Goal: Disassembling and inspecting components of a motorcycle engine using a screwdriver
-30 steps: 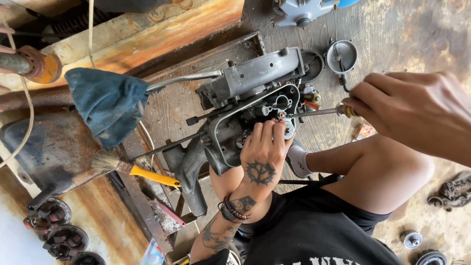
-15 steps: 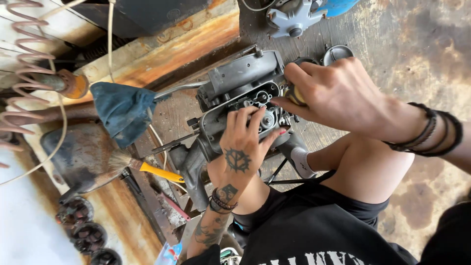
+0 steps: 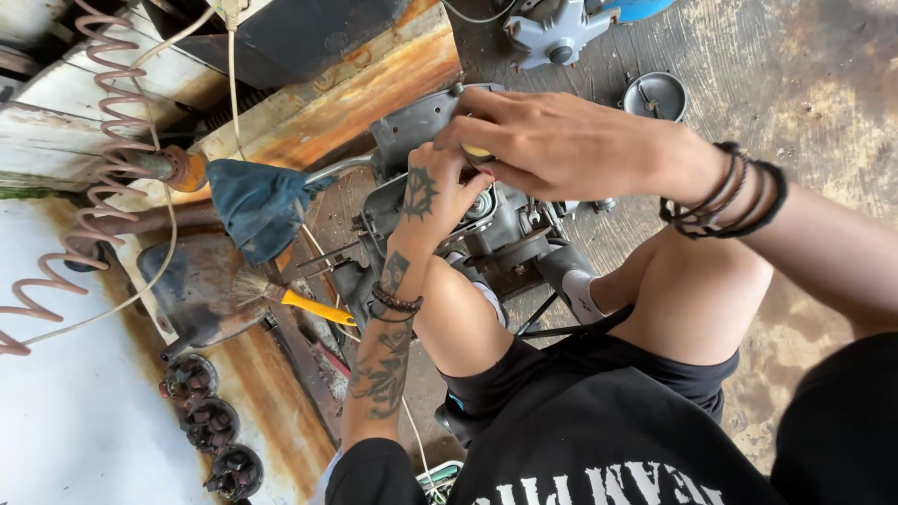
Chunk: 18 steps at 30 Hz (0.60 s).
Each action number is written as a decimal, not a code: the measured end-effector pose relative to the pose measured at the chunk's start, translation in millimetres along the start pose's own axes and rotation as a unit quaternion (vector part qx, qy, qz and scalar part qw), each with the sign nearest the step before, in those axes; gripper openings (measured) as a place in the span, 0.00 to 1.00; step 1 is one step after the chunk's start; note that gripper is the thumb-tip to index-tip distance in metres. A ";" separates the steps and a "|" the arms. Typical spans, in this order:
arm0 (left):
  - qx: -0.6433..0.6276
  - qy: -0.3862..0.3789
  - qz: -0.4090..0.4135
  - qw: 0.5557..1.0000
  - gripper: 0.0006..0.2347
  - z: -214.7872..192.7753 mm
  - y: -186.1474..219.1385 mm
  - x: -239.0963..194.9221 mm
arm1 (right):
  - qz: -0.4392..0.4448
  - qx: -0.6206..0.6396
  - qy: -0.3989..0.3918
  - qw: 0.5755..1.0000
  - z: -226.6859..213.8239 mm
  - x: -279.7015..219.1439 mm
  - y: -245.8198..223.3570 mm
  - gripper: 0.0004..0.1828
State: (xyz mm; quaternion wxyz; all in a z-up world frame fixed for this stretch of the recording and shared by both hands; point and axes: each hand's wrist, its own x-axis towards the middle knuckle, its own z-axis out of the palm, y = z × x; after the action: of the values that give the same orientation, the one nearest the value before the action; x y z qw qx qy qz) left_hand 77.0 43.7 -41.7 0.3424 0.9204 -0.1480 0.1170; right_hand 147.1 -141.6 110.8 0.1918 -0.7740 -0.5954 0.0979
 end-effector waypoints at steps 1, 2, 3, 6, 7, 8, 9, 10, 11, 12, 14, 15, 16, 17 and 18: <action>0.000 0.004 0.009 1.000 0.13 0.4 -4.3 -1.9 | -0.038 0.038 0.026 0.998 1.3 -0.7 2.4 0.18; 0.002 0.005 0.009 1.000 0.13 -3.2 1.6 2.9 | -0.040 0.038 0.028 0.998 5.0 -1.8 4.9 0.18; -0.024 -0.009 0.008 1.000 0.08 -6.2 8.6 4.9 | 0.000 0.006 0.078 0.997 9.9 -3.7 6.1 0.15; -0.049 0.005 0.006 0.999 0.10 -1.1 17.3 -1.9 | 0.092 -0.113 0.112 0.983 34.4 -16.9 17.3 0.25; -0.052 0.034 0.004 0.998 0.14 4.3 18.7 -4.4 | 0.143 -0.202 0.093 0.964 42.4 -23.0 23.9 0.27; -0.051 0.037 0.005 0.998 0.14 7.3 16.3 -3.2 | 0.141 -0.204 0.094 0.964 36.4 -21.2 19.5 0.27; -0.061 0.057 0.002 0.996 0.12 11.3 15.1 -6.0 | 0.137 -0.181 0.079 0.971 33.4 -21.6 12.8 0.28; -0.071 0.077 -0.001 0.995 0.10 15.7 13.9 -8.8 | 0.134 -0.157 0.064 0.976 30.5 -22.3 6.5 0.30; -0.071 0.075 0.000 0.995 0.10 10.5 15.2 -10.0 | 0.135 -0.156 0.065 0.976 17.3 -19.2 2.9 0.30; -0.083 0.064 -0.002 0.994 0.09 5.1 16.6 -11.1 | 0.048 -0.011 0.044 0.998 3.8 -16.2 -0.7 0.17; -0.097 0.051 -0.001 0.994 0.09 -1.2 15.1 -10.4 | -0.039 0.133 0.024 0.990 -3.7 -15.5 -3.7 0.24; -0.117 0.036 0.011 0.992 0.07 -2.6 12.3 -9.4 | -0.007 0.087 0.052 0.995 2.0 -16.1 -2.3 0.14; -0.136 0.020 0.022 0.990 0.06 -3.9 9.2 -8.9 | 0.025 0.041 0.081 0.996 8.2 -16.5 -1.0 0.08; -0.137 0.020 0.019 0.990 0.06 -4.3 11.9 -6.1 | 0.025 0.043 0.079 0.996 22.3 -18.7 2.4 0.08; -0.140 -0.002 0.024 0.990 0.04 -4.5 14.5 -3.5 | 0.083 -0.106 0.114 0.984 36.7 -21.1 5.5 0.14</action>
State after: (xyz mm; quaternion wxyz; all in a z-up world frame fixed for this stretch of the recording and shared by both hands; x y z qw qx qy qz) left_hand 68.1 36.9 -30.9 0.4644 0.8600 -0.1857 0.1013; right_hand 132.3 -156.4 73.7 0.1660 -0.8427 -0.5107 -0.0389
